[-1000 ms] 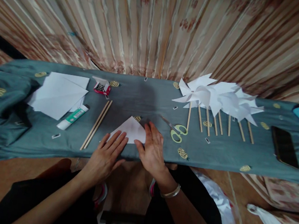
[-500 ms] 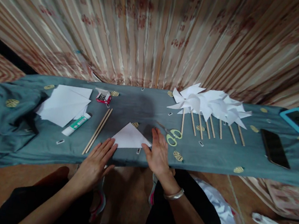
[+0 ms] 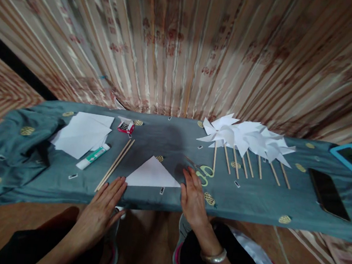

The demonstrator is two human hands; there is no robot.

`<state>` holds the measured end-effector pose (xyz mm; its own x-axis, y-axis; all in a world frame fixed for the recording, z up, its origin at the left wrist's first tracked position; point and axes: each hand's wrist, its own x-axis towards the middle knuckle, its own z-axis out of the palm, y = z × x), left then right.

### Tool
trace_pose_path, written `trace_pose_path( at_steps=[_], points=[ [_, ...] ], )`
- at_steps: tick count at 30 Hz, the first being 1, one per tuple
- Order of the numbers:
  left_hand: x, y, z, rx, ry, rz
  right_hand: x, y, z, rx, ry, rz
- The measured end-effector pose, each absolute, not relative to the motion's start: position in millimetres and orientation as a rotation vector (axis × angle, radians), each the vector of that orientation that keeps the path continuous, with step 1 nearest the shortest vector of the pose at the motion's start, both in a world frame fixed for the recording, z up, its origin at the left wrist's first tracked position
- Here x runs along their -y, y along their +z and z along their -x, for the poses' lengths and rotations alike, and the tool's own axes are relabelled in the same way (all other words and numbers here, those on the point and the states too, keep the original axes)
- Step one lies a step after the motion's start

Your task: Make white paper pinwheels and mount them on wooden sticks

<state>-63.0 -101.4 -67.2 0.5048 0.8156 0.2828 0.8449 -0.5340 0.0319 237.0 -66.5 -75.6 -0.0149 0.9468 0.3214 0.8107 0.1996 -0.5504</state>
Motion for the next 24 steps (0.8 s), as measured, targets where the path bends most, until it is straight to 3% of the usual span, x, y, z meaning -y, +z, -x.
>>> trace_pose_path(
  at_steps=[15, 24],
  points=[
    [103, -59, 59, 1.514, -0.414, 2.675, 61, -53, -213, 1.907, 0.454, 1.63],
    [97, -61, 54, 1.715, -0.779, 2.691, 55, -50, -207, 1.614, 0.695, 1.565]
  ],
)
